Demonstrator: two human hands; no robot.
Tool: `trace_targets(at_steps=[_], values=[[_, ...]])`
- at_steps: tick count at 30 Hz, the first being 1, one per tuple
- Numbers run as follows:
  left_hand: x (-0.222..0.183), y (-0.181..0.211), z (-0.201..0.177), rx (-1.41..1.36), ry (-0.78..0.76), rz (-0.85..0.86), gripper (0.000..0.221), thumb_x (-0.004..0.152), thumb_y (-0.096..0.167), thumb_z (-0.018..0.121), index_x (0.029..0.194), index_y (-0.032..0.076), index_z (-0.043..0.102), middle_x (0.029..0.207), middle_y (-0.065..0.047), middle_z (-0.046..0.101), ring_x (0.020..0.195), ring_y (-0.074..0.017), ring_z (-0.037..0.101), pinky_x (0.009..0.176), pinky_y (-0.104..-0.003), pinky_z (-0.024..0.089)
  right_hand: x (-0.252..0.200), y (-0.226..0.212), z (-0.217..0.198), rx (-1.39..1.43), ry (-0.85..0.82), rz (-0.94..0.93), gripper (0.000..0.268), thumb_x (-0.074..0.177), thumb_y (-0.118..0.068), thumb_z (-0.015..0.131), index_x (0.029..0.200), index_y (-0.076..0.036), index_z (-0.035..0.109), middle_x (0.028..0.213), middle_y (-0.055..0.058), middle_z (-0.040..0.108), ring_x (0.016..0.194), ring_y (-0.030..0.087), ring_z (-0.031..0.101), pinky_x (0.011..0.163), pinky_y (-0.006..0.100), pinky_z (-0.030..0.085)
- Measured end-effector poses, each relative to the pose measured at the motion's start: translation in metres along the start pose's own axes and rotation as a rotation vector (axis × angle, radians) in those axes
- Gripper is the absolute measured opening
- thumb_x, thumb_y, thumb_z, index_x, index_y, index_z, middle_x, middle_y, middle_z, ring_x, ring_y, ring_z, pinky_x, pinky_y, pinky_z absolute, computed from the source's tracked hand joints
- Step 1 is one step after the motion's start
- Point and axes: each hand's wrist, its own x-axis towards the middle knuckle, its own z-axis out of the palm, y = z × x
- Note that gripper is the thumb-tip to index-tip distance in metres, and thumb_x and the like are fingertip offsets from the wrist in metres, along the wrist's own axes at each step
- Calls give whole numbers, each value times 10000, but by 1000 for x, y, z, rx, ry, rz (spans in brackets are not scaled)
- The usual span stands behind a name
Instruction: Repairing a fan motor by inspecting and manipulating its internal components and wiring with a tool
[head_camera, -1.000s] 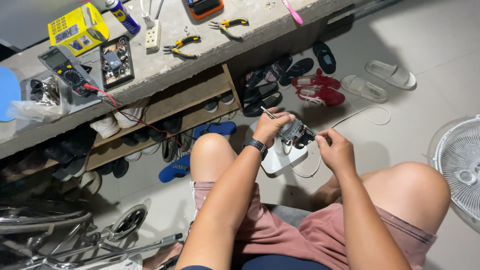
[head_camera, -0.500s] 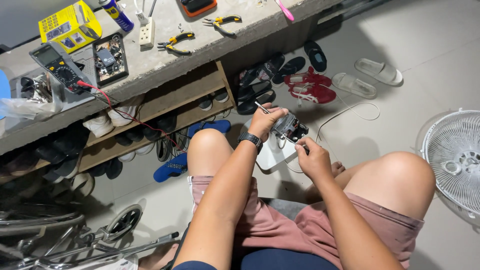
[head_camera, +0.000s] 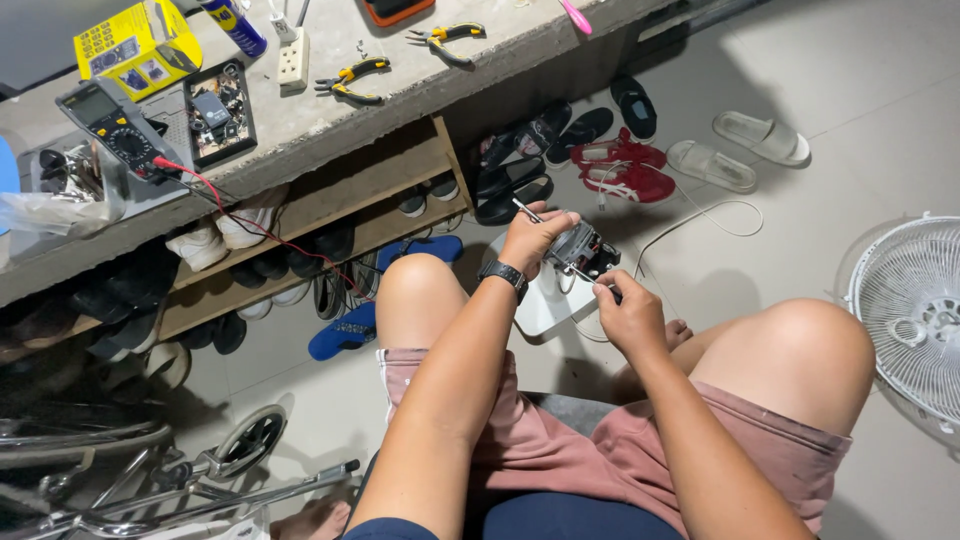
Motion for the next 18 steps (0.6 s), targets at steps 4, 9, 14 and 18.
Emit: trace_targets(at_steps=[4, 9, 14, 18], values=[[0, 0, 0, -2, -7, -4, 1250, 774, 225, 1095, 1708, -177, 368, 1461, -301, 764, 1399, -434, 714, 1117, -558, 637, 2, 6, 7, 14, -1, 23, 150, 1045, -328, 821, 1191, -321, 857, 966, 43, 879, 1030, 315, 843, 926, 489, 677], [2, -1, 4, 70, 33, 2, 1210, 754, 276, 1095, 1682, -149, 444, 1393, -234, 814, 1358, -382, 752, 1128, -532, 633, -7, 6, 17, 97, 198, -214, 184, 965, -220, 934, 1128, -189, 854, 1017, 109, 867, 1045, 375, 834, 909, 510, 659], [0, -5, 8, 141, 47, 23, 1149, 765, 341, 1079, 1649, -119, 506, 1362, -201, 835, 1345, -354, 770, 1132, -522, 635, -11, 7, 28, 18, 293, -367, 92, 1061, -287, 872, 1086, -211, 827, 981, 58, 828, 1017, 337, 824, 876, 468, 655], [-11, 0, 13, 186, 93, 31, 1060, 799, 379, 1026, 1628, -91, 561, 1389, -188, 833, 1367, -358, 767, 1138, -493, 629, -10, 8, 34, -93, 280, -279, 155, 1082, -416, 843, 1071, -266, 804, 938, 22, 802, 967, 322, 827, 841, 484, 653]])
